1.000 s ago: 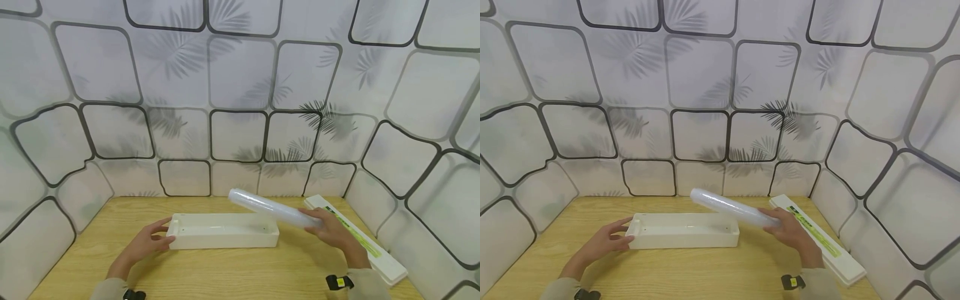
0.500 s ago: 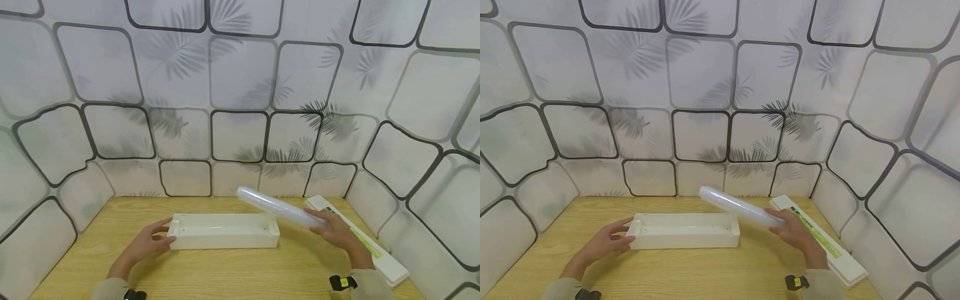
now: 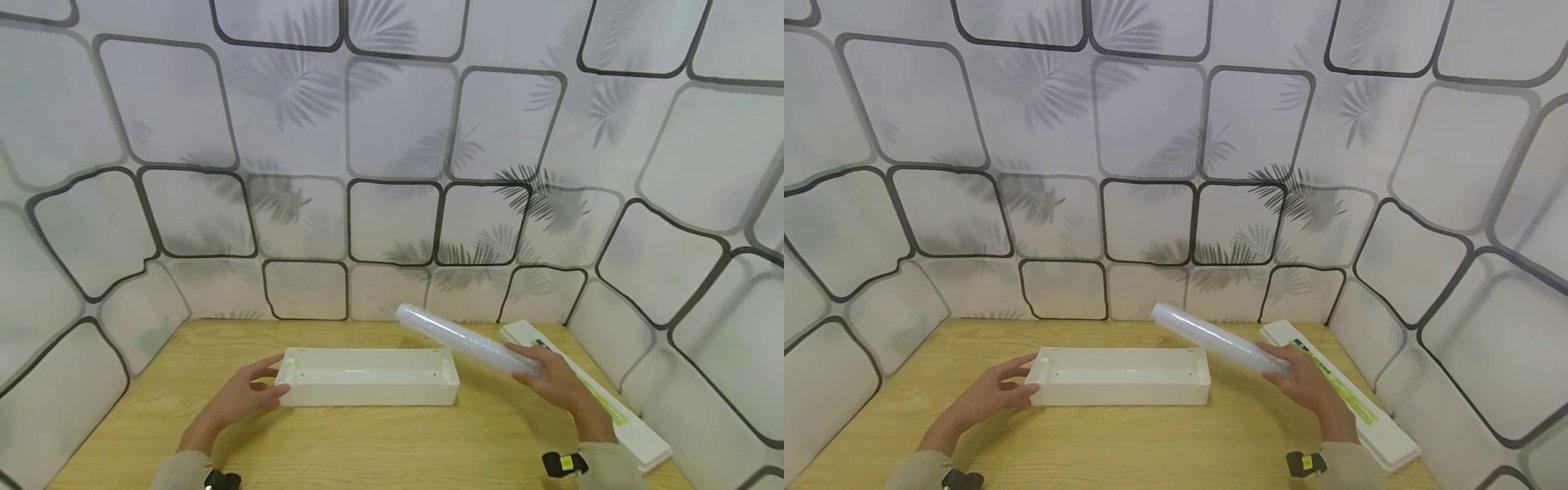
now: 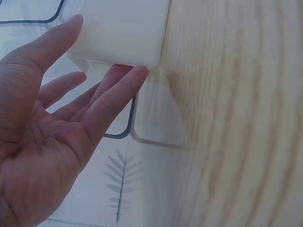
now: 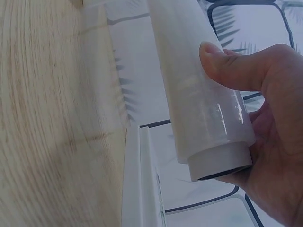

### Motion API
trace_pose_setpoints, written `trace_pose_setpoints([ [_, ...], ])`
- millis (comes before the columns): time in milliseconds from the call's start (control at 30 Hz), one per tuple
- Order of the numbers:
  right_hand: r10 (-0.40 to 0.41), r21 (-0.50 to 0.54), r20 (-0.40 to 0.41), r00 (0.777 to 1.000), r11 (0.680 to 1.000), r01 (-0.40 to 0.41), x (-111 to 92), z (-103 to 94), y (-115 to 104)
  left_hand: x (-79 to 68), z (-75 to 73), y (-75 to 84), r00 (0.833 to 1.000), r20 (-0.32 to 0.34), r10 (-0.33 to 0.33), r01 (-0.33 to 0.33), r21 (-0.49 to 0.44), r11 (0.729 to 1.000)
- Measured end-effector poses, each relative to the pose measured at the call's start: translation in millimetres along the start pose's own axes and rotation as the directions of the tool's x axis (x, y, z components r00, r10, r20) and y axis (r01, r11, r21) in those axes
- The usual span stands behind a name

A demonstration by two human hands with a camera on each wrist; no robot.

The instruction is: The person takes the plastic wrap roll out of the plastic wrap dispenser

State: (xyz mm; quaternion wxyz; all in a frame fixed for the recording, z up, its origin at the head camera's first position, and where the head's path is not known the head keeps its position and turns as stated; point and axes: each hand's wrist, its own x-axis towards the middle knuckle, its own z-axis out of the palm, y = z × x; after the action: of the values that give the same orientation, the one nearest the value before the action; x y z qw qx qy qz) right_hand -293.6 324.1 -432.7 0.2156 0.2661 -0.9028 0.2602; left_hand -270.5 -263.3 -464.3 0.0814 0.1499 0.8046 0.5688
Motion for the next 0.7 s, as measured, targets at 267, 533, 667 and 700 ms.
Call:
trace_pose_setpoints([
  [267,0.007,-0.015,-0.009,1.000,1.000,-0.007,-1,-0.5,5,0.8,-0.9,-0.8,1.000,0.008,0.000,0.000,0.000,1.000],
  [533,-0.012,-0.060,-0.038,0.999,0.998,0.010,-3,0.7,11,1.5,-1.6,-3.4,1.000,0.010,-0.010,0.010,-0.001,1.000],
  [667,0.012,-0.063,-0.023,1.000,0.998,-0.013,-4,2.0,13,1.3,-1.7,-2.8,1.000,0.012,-0.014,0.014,0.002,1.000],
  [700,0.023,-0.057,-0.012,1.000,0.998,-0.023,-5,2.3,14,1.1,-1.6,-2.4,1.000,0.011,-0.017,0.017,0.005,1.000],
])
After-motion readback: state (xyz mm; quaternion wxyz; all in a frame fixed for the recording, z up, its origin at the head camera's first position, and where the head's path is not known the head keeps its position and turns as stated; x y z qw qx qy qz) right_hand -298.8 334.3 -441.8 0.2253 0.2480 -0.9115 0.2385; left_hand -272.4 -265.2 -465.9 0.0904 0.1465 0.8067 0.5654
